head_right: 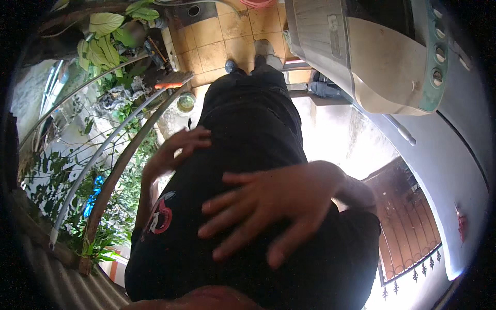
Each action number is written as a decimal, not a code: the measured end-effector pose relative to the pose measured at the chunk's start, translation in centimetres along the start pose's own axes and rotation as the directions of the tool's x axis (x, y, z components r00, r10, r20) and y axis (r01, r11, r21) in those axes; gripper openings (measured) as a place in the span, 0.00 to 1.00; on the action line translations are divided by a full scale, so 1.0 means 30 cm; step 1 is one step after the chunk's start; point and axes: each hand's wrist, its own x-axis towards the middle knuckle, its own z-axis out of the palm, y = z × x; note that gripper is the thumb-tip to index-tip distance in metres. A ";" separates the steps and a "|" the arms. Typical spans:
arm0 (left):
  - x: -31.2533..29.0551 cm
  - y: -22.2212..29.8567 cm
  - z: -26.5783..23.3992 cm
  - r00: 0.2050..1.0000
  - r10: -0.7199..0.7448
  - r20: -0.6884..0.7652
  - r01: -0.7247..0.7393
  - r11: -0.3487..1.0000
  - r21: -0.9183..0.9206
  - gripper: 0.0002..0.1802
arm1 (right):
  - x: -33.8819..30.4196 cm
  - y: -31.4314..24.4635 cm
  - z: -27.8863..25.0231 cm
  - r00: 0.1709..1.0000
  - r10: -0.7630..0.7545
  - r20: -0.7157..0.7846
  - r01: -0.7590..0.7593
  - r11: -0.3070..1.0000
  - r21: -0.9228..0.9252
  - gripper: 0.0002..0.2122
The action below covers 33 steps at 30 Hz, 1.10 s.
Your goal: Wash hands and lower arms under a faucet outdoors.
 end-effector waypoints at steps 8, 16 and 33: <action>0.003 0.338 -0.048 0.948 0.280 -0.148 -0.317 0.820 -0.477 0.23 | -0.297 0.515 -0.074 0.363 0.758 -0.542 -0.923 0.373 -0.097 0.24; -0.159 0.026 0.157 0.980 0.145 -0.135 -0.191 0.874 -0.447 0.40 | -0.207 0.075 0.086 0.533 0.349 -0.770 -0.301 0.930 0.213 0.26; -0.044 0.014 0.183 0.953 0.302 0.011 -0.233 0.757 -0.611 0.32 | -0.347 0.322 0.182 0.612 0.429 -0.664 -0.526 0.848 0.064 0.24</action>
